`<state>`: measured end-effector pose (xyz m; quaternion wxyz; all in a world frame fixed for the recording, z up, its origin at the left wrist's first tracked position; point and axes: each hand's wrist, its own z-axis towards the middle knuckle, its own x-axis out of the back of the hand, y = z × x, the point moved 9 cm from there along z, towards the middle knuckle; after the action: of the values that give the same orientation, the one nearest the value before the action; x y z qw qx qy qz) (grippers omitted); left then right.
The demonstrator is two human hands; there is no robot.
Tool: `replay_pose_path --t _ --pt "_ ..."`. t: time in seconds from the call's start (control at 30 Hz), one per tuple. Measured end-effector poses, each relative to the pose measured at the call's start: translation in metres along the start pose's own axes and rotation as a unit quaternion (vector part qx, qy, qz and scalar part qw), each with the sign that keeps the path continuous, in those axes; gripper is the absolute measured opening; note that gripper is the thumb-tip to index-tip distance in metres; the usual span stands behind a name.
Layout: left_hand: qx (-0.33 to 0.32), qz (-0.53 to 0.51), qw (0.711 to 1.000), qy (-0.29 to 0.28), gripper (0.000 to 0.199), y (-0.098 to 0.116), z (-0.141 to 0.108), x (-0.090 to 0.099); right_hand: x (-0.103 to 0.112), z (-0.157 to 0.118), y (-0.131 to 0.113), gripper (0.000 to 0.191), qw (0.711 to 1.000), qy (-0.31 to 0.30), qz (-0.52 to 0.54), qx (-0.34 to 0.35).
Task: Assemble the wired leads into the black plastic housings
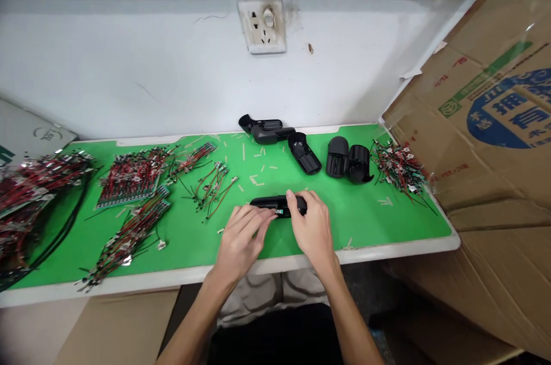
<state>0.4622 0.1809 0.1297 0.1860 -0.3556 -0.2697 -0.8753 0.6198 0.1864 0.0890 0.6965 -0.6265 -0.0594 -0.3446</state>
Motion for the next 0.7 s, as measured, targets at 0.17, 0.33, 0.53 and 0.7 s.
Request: replay_pose_path --t 0.17,0.33,0.53,0.7 --pt "0.040 0.052 0.998 -0.021 0.021 -0.002 0.003 -0.009 -0.002 -0.006 0.001 0.039 1.000 0.019 0.007 0.009" --pt "0.038 0.084 0.995 -0.025 0.031 -0.005 0.000 -0.019 -0.003 -0.008 0.002 0.045 1.000 0.008 0.009 0.006" --pt "0.023 0.095 0.995 -0.029 0.038 -0.009 0.000 -0.025 -0.005 -0.008 0.004 0.053 1.000 -0.004 0.026 0.010" --pt "-0.001 0.123 0.991 -0.048 0.043 -0.005 0.004 -0.025 -0.006 -0.009 0.006 0.059 0.999 -0.010 0.039 0.007"
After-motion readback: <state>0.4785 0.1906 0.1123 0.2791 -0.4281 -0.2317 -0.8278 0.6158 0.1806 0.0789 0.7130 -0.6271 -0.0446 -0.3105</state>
